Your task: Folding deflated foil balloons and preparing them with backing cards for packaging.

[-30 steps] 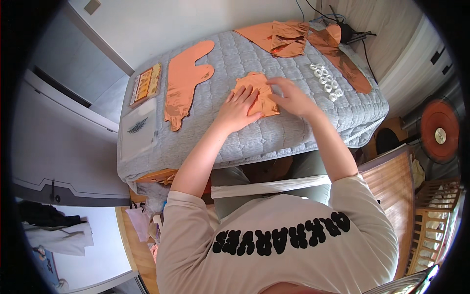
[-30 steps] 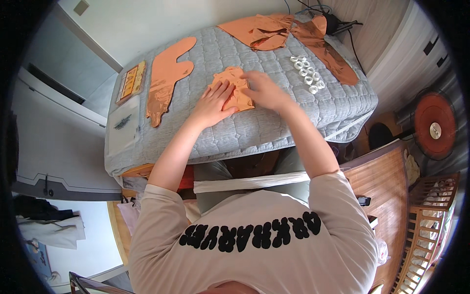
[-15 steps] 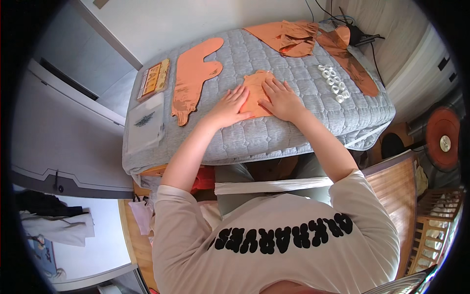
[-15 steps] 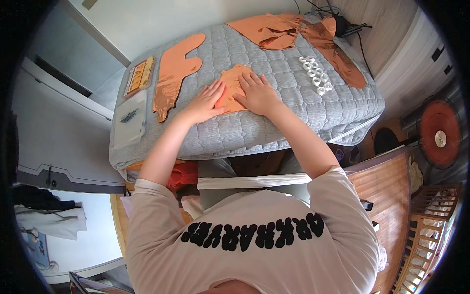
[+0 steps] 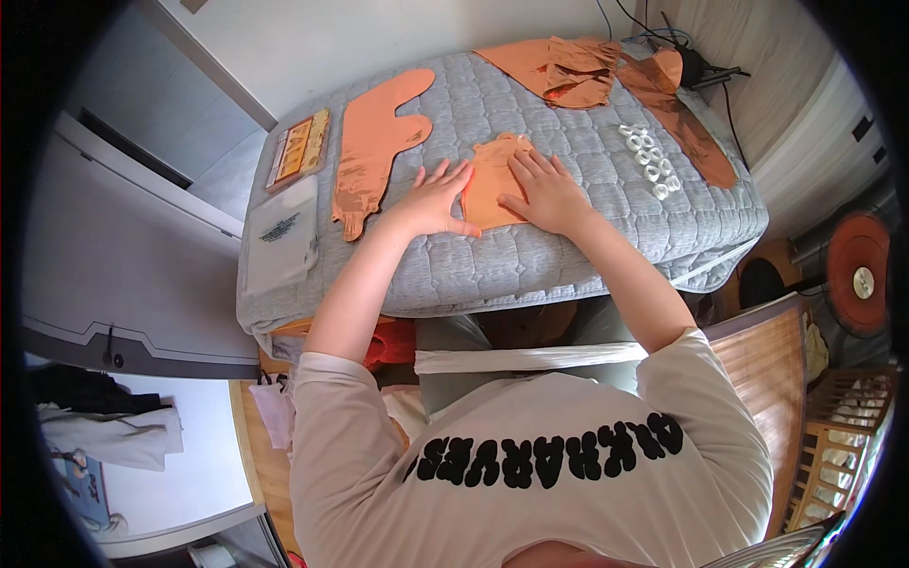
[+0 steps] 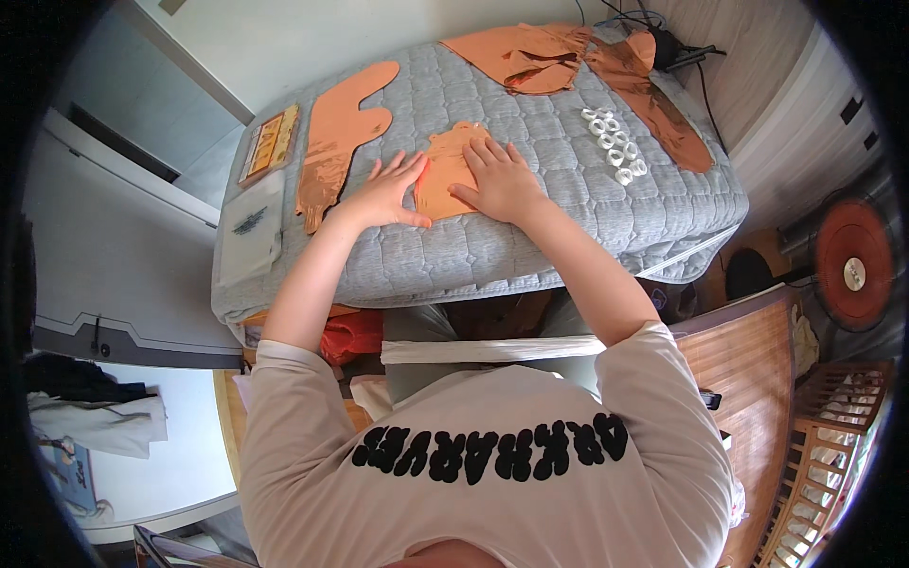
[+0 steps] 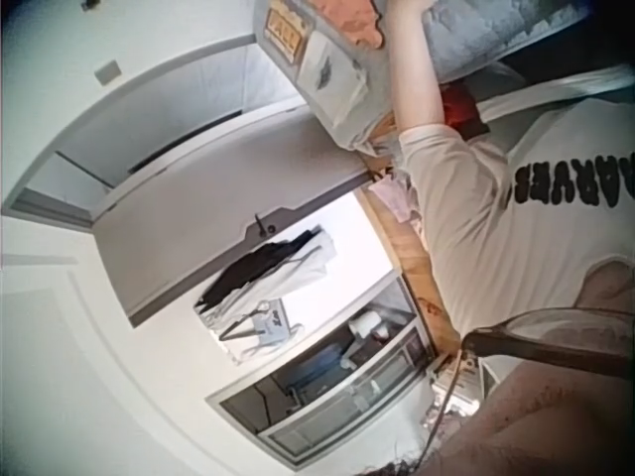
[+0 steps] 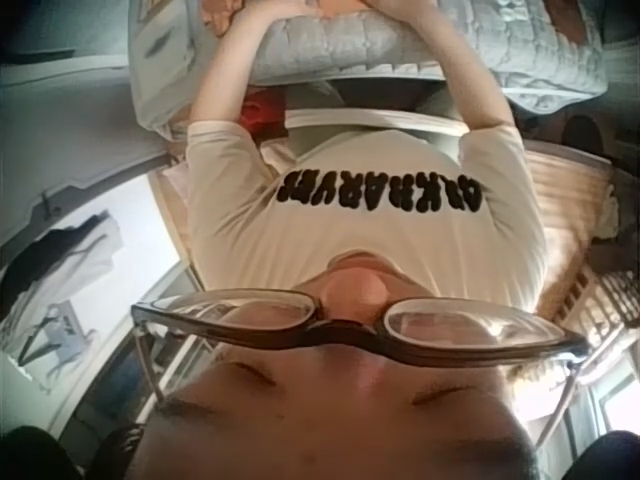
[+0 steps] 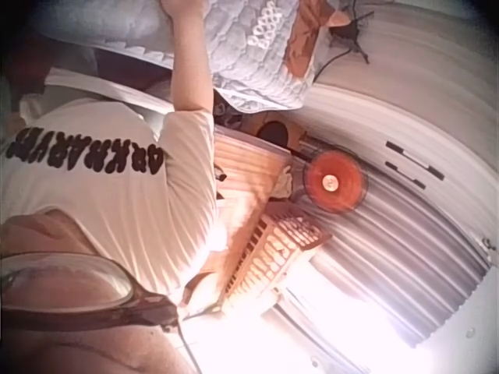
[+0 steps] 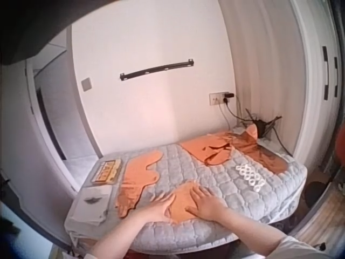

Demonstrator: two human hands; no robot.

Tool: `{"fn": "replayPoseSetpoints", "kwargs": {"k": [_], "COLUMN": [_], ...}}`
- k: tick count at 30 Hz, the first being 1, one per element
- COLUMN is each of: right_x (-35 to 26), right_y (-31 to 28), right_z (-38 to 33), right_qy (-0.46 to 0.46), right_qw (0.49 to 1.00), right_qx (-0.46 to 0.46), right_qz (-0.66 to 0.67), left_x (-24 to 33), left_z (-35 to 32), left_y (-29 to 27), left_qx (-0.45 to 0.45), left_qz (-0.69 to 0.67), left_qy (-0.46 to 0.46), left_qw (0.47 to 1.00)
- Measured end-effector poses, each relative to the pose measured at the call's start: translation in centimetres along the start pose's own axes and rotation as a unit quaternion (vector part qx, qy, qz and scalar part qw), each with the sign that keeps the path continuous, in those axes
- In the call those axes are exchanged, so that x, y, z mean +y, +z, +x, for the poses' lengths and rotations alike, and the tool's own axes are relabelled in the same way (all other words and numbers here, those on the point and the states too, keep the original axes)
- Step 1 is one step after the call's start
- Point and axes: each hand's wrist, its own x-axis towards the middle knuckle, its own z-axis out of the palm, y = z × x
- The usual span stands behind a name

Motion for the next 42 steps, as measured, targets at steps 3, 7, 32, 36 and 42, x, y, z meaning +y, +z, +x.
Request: {"fn": "replayPoseSetpoints", "kwargs": {"k": [3,7,32,36,42], "right_x": [-0.6,-1.8,2.6,1.4,1.5], "right_y": [-1.2,-2.6,-4.3,-3.9,-3.6], "right_z": [0.1,0.4,-2.7,-3.1,-3.1], "right_qy": [0.012,0.032,0.121,0.145,0.154], "right_qw": [0.999,0.997,0.924,0.925,0.913], "right_qx": [-0.026,-0.068,0.049,0.031,0.034], "right_qz": [0.015,0.009,0.36,0.351,0.376], "left_x": [-0.2,-0.4,5.1,4.7,3.0], "left_z": [0.1,0.0,-5.1,-4.1,-2.9], "left_y": [0.3,0.8,4.0,3.8,3.9], "left_qx": [0.007,0.017,0.279,0.251,0.213], "left_qz": [-0.02,-0.035,-0.309,-0.297,-0.42], "left_qy": [0.001,0.008,-0.198,-0.213,-0.207], "left_qw": [1.0,0.999,0.887,0.896,0.858]}}
